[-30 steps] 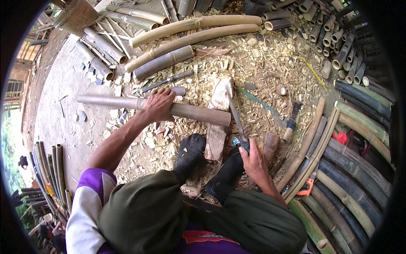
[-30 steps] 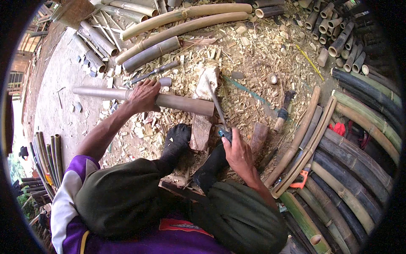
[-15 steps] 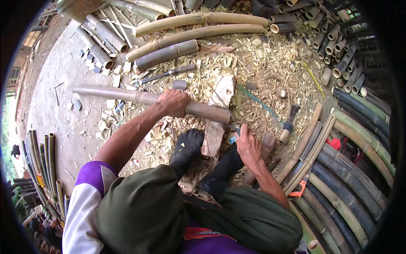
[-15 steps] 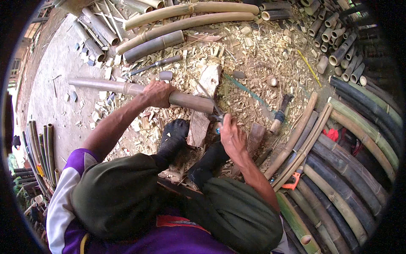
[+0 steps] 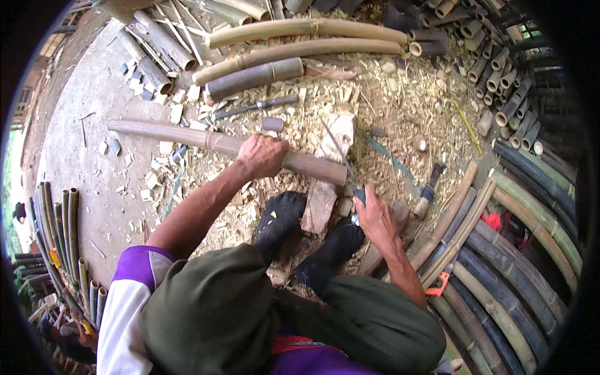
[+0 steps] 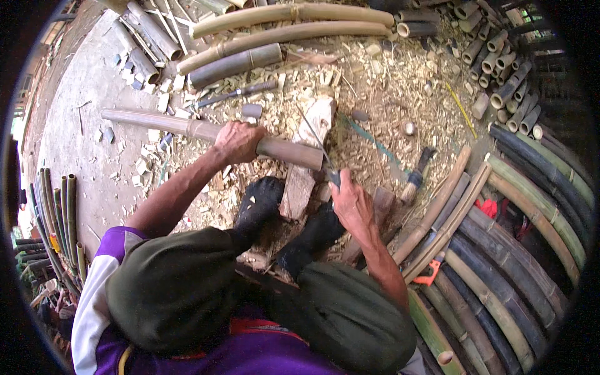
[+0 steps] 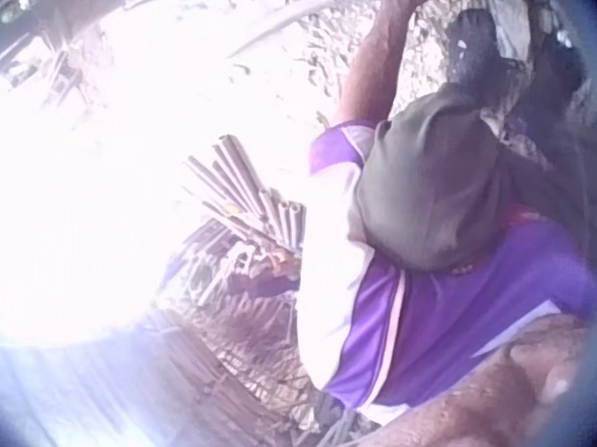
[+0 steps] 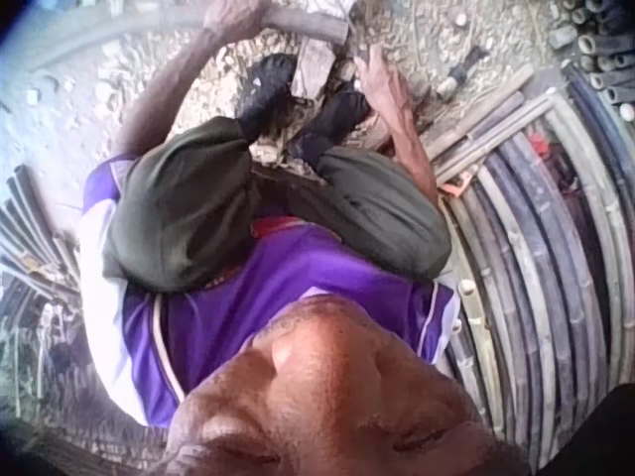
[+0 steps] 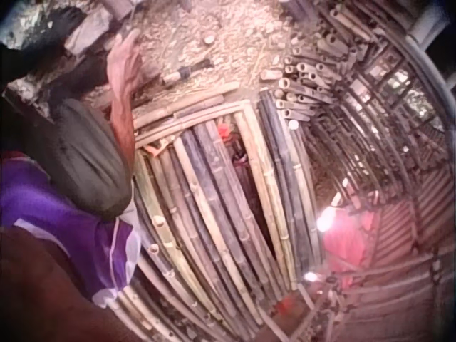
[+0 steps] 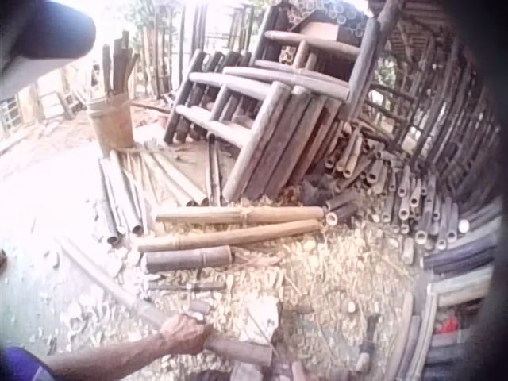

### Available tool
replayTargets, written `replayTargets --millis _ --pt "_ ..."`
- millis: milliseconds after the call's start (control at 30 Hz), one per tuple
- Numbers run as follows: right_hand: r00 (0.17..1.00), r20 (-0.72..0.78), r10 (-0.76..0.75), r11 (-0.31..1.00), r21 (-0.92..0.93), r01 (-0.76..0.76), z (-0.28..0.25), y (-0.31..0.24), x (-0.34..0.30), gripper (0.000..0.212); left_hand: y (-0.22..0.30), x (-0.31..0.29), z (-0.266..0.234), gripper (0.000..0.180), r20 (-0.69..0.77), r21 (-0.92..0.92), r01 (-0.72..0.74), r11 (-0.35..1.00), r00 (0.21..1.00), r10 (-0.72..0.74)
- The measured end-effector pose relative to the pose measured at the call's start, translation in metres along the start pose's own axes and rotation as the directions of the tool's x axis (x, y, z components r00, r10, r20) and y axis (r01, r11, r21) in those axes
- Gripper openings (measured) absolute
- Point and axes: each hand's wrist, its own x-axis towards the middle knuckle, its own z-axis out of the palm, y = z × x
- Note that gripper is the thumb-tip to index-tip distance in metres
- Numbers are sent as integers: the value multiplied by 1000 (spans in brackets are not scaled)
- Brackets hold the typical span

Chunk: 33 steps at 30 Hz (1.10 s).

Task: The person sits on the ground and uses a knife to carve and smooth a long bamboo pole. They repeatedly rotate the pole and shave its surface, then switch to a second pole and continue the same carving process.

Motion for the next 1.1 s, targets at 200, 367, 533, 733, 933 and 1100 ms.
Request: replayTargets --millis 200,367,533,733,933,1100 --pt "841 -422 -338 908 88 409 -7 -28 -14 31 -6 -8 8 20 -166 -16 -63 998 984 60" --pt "995 61 76 997 -13 -75 12 9 5 33 0 -7 20 23 -136 24 -44 999 990 47" --pt "945 -231 -232 964 74 255 -22 -39 -13 33 -10 -10 34 21 -311 92 -76 993 945 101" --pt "1000 -4 10 996 -83 -10 22 29 6 31 -4 -5 43 22 -388 143 -109 984 908 157" --pt "940 -262 -218 962 103 252 -23 -45 -7 33 -14 -12 55 18 -575 243 -69 968 793 201" --pt "991 -111 -76 989 -138 60 33 18 3 31 -4 -7 56 18 -602 268 -61 962 769 216"
